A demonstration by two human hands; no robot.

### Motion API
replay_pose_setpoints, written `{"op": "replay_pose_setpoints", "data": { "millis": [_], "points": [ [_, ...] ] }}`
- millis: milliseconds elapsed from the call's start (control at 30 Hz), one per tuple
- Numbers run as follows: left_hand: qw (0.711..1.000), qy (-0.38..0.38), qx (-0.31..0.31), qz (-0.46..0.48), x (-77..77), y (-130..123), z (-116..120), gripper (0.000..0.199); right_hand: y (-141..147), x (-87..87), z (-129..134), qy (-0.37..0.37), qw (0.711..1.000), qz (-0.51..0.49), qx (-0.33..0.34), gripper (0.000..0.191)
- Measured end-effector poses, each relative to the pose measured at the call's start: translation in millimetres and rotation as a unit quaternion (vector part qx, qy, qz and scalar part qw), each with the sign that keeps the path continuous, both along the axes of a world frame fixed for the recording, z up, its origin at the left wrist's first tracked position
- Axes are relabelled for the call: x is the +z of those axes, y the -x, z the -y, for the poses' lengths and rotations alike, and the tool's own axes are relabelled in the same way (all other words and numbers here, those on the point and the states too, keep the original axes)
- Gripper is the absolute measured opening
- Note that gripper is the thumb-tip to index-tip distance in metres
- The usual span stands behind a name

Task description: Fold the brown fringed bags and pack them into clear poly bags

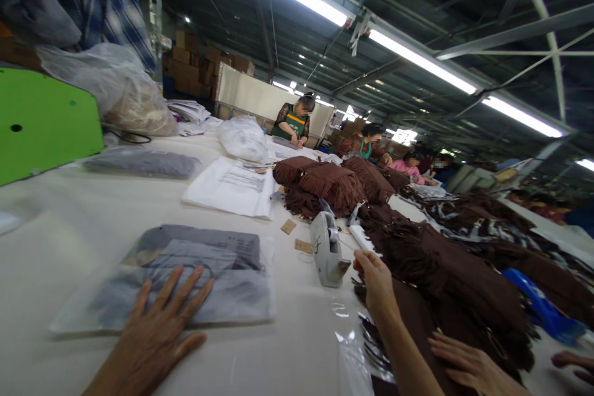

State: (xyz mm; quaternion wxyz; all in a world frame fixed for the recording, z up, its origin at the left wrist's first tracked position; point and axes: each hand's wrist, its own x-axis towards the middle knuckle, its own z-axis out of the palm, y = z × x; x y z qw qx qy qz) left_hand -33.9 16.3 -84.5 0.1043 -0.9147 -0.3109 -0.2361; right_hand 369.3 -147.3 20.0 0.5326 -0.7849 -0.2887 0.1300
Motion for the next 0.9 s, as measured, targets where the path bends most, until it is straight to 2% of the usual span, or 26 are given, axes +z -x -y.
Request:
{"op": "replay_pose_setpoints", "data": {
  "millis": [133,200,233,300,367,433,500,533,600,633,667,700,800,900],
  "points": [
    [1.000,-0.004,0.003,0.013,-1.3,-0.7,1.0,0.058,11.7,-29.7,24.6,0.027,0.997,-0.071,-0.001,0.041],
    [1.000,0.009,0.011,0.024,1.4,-1.0,3.9,0.058,16.3,-37.5,33.7,0.050,0.994,-0.095,0.013,0.043],
    [0.999,0.019,0.014,0.029,3.4,-0.9,5.6,0.060,19.8,-36.2,35.7,0.057,0.993,-0.096,0.028,0.043],
    [0.999,0.039,0.016,0.033,8.3,-0.3,8.7,0.067,32.5,-22.1,31.5,0.068,0.990,-0.075,0.098,0.040],
    [0.998,0.054,0.015,0.023,12.9,0.8,11.1,0.073,56.4,4.8,14.9,0.086,0.969,-0.040,0.230,0.034],
    [0.998,0.062,0.014,0.011,16.0,2.0,12.7,0.074,89.7,36.6,-12.7,0.139,0.909,-0.022,0.393,0.026],
    [0.998,0.061,0.015,0.008,16.6,3.0,13.8,0.075,124.5,64.1,-48.3,0.218,0.811,0.037,0.542,0.018],
    [0.998,0.054,0.014,0.011,16.1,3.4,14.0,0.075,139.9,73.9,-68.1,0.255,0.762,0.085,0.589,0.017],
    [0.999,0.033,0.011,0.014,14.1,3.8,13.8,0.077,164.4,83.8,-108.9,0.336,0.661,0.217,0.635,0.019],
    [1.000,0.024,0.009,0.012,12.9,3.9,13.4,0.077,173.7,84.2,-128.5,0.364,0.621,0.282,0.634,0.019],
    [1.000,0.018,0.008,0.009,11.9,4.0,13.0,0.077,181.5,81.9,-146.4,0.383,0.594,0.327,0.627,0.019],
    [1.000,0.015,0.007,0.006,11.0,4.0,12.6,0.077,188.5,77.5,-162.1,0.395,0.576,0.366,0.615,0.018],
    [1.000,0.016,0.007,-0.002,9.2,3.8,11.8,0.077,206.6,57.6,-192.5,0.389,0.561,0.448,0.578,0.015],
    [1.000,0.017,0.007,0.004,7.6,3.5,11.8,0.077,216.4,38.2,-200.3,0.348,0.570,0.507,0.545,0.019]
  ]
}}
